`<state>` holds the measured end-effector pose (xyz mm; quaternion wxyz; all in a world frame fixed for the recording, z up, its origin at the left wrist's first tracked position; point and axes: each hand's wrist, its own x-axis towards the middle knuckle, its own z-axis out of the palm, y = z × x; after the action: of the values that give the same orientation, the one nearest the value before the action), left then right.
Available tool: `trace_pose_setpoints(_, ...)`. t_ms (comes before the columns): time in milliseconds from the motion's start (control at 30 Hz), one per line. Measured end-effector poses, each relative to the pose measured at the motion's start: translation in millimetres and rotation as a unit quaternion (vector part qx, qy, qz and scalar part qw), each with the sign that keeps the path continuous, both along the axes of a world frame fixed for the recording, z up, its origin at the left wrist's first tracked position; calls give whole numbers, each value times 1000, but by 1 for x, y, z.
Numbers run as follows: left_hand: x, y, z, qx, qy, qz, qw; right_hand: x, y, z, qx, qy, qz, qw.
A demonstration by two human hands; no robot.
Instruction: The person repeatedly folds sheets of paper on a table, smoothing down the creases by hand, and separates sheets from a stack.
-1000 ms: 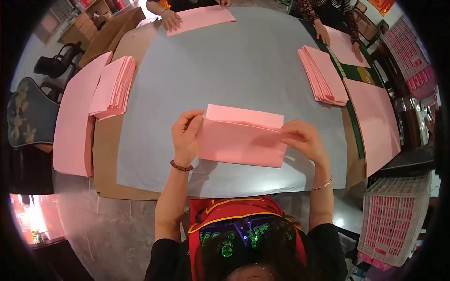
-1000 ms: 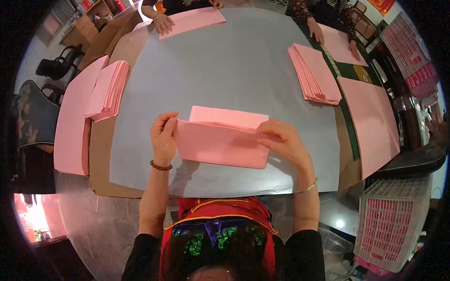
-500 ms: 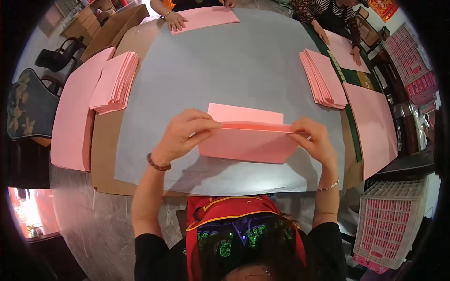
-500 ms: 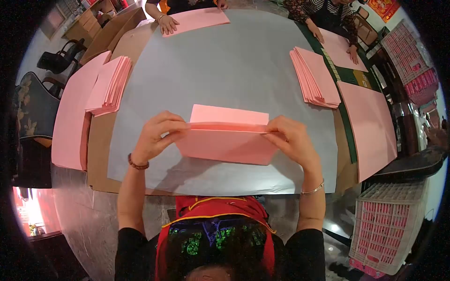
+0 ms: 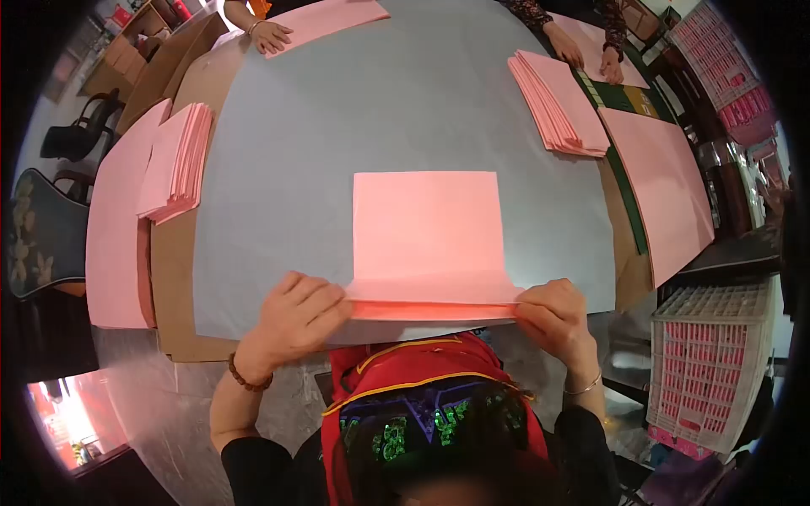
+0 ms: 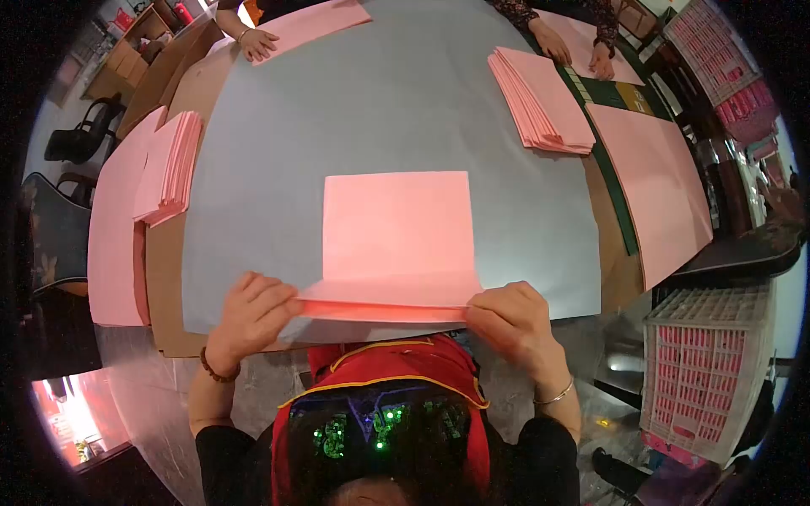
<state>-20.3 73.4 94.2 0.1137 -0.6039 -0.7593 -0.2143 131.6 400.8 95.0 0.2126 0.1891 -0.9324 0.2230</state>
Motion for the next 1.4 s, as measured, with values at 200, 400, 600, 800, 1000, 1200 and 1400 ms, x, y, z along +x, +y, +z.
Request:
trace_pose_setpoints(200, -10, 7, 20, 25, 197, 53, 979, 2, -12, -3, 48, 132, -21, 990)
trace_pose_setpoints(400, 26, -40, -60, -15, 143, 108, 984, 26, -44, -71, 30, 80, 34, 996)
trace_pose_setpoints(600, 56, -70, -136, 19, -72, 231, 970, 32, -66, -114, 6, -33, 64, 997)
trace_pose_setpoints(800, 72, -48, -142, 171, -258, 380, 871, 24, -66, -138, 7, -12, 55, 998)
trace_pose_setpoints(1000, 63, -30, -138, 165, -293, 452, 826, 22, -58, -155, -10, -1, 52, 999)
trace_pose_setpoints(1200, 59, -16, -137, 173, -238, 460, 838, 21, -55, -162, -49, -2, 61, 997)
trace_pose_setpoints(1400, 49, -8, -147, 138, -170, 478, 851, 20, -54, -159, -48, 9, 70, 996)
